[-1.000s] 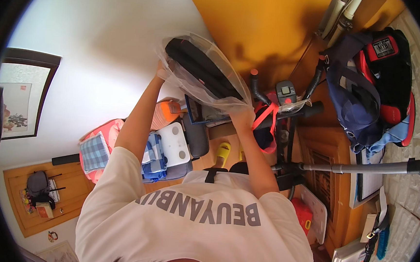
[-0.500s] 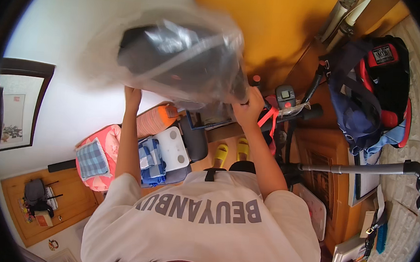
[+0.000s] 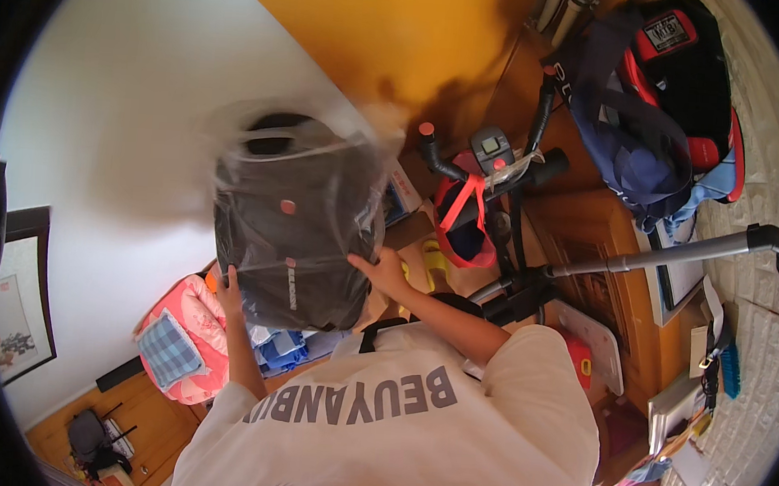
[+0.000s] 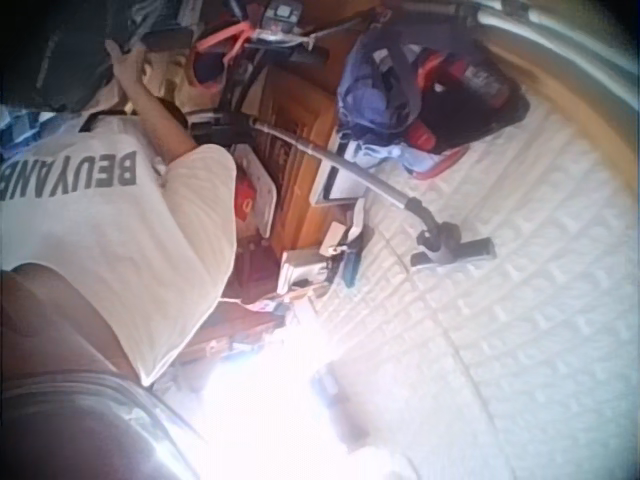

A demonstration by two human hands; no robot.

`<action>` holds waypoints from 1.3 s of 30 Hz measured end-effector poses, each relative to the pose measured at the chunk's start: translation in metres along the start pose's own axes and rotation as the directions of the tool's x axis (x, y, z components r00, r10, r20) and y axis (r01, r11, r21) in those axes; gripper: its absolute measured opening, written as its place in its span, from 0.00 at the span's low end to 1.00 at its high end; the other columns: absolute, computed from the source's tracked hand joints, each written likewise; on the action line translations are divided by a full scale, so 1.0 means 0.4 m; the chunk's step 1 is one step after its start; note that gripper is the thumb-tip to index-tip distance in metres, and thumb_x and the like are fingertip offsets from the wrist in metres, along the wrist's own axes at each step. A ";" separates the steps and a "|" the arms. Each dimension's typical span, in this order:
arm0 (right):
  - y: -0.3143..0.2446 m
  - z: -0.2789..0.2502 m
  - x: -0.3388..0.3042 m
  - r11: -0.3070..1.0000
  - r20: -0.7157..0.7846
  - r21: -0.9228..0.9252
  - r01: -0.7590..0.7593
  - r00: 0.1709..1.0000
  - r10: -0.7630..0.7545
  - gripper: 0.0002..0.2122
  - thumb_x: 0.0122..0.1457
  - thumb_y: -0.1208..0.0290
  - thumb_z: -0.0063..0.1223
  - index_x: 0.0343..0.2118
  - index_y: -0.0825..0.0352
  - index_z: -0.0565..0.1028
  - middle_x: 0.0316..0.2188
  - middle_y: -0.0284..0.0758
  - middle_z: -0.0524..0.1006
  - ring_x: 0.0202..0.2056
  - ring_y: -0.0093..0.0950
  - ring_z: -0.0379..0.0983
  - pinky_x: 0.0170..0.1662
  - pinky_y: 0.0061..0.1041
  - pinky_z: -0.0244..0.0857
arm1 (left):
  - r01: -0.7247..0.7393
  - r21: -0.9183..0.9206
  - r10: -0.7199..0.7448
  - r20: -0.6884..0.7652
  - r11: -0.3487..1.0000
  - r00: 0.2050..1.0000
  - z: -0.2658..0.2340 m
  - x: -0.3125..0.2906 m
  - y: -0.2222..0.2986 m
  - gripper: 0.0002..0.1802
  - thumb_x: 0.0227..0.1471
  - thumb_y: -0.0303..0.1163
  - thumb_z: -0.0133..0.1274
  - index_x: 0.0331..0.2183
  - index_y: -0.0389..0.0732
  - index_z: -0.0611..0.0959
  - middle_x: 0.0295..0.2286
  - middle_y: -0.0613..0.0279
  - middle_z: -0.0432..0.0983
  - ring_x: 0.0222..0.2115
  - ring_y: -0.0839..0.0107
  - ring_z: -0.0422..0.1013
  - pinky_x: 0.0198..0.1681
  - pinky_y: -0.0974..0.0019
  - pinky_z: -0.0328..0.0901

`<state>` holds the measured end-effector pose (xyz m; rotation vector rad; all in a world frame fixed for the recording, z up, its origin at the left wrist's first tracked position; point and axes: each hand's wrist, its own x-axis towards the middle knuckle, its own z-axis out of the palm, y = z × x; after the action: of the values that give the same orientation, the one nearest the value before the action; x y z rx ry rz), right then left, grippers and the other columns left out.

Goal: The person places a black item inside a large plastic bag, gathers books and papers and puts them into a white paper bag, and picks up a handheld brush while organizing items in a bedroom.

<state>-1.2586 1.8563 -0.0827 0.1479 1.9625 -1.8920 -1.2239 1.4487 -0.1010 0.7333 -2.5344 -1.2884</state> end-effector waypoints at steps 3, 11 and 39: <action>0.209 0.106 -0.039 0.964 -0.235 0.156 0.217 0.956 -0.177 0.15 0.51 0.61 0.60 0.26 0.72 0.76 0.18 0.27 0.75 0.21 0.18 0.69 0.26 0.18 0.62 | -0.038 0.313 0.034 0.018 0.949 0.999 0.002 0.025 0.047 0.25 0.51 0.46 0.53 0.38 0.30 0.78 0.31 0.55 0.78 0.30 0.64 0.72 0.36 0.65 0.64; 0.380 0.117 -0.016 0.794 -0.198 0.480 -0.373 0.836 0.512 0.19 0.49 0.57 0.62 0.35 0.70 0.75 0.31 0.33 0.76 0.32 0.23 0.71 0.29 0.21 0.66 | -0.288 0.409 0.202 0.241 0.866 0.949 0.278 0.219 0.120 0.35 0.44 0.52 0.57 0.46 0.35 0.73 0.39 0.48 0.73 0.43 0.51 0.67 0.48 0.52 0.57; 0.171 -0.166 0.265 0.729 -0.576 -0.676 -0.105 0.692 -0.434 0.27 0.50 0.61 0.55 0.51 0.69 0.63 0.53 0.46 0.62 0.54 0.45 0.56 0.54 0.41 0.53 | -0.667 0.366 0.438 0.537 0.650 0.721 0.349 -0.302 0.289 0.40 0.43 0.27 0.54 0.57 0.31 0.56 0.54 0.39 0.52 0.56 0.42 0.50 0.58 0.49 0.46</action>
<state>-1.3452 1.9046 -0.1850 0.5601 3.1848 -1.1271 -1.2142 1.6658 -0.0870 -0.3467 -3.1147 -0.5265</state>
